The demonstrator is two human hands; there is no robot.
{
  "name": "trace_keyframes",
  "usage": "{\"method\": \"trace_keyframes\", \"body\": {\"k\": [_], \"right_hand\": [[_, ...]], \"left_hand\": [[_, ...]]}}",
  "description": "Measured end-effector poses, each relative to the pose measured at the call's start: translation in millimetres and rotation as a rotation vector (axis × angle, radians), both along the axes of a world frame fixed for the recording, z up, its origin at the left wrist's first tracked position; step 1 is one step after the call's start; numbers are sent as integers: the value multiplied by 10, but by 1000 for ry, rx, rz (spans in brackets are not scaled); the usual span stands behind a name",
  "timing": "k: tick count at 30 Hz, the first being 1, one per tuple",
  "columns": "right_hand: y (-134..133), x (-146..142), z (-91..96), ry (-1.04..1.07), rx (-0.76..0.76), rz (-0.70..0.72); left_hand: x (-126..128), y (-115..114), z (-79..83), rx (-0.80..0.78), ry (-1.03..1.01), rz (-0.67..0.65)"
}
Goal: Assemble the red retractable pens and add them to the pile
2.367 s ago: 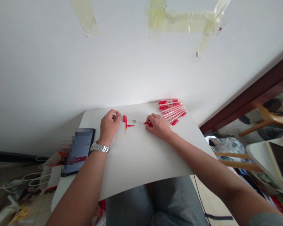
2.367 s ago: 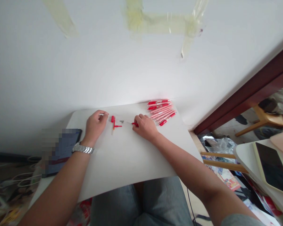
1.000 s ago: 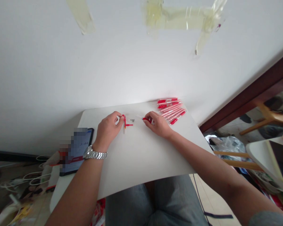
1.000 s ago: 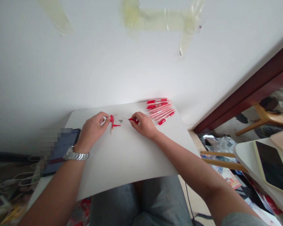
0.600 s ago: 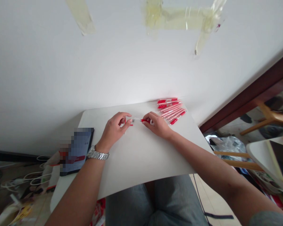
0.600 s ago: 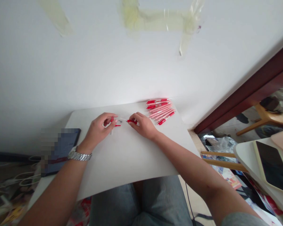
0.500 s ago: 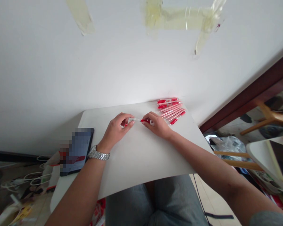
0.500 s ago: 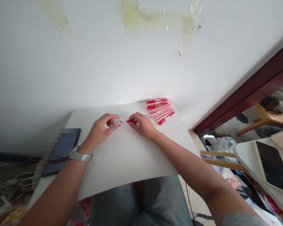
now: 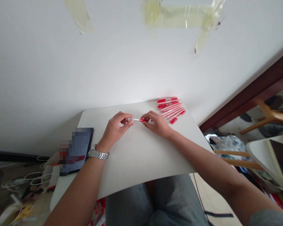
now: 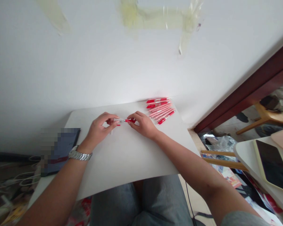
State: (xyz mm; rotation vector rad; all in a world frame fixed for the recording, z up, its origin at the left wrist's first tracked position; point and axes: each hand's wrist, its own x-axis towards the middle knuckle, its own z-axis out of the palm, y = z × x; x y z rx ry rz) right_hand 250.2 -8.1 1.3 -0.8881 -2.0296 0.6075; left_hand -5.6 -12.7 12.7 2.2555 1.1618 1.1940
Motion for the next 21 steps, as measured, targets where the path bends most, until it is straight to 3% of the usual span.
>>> {"method": "trace_keyframes", "body": {"k": [7,15,21], "right_hand": [[29,9,-28,-14,9,-35],[94,12,-113,-10,20,-145],[81,8,-109,-11,7,-149]], "left_hand": [[-14,-2,17,1,38,46],[-127,89,-46,57,236,319],[-180,163,-160,79,329,306]]}}
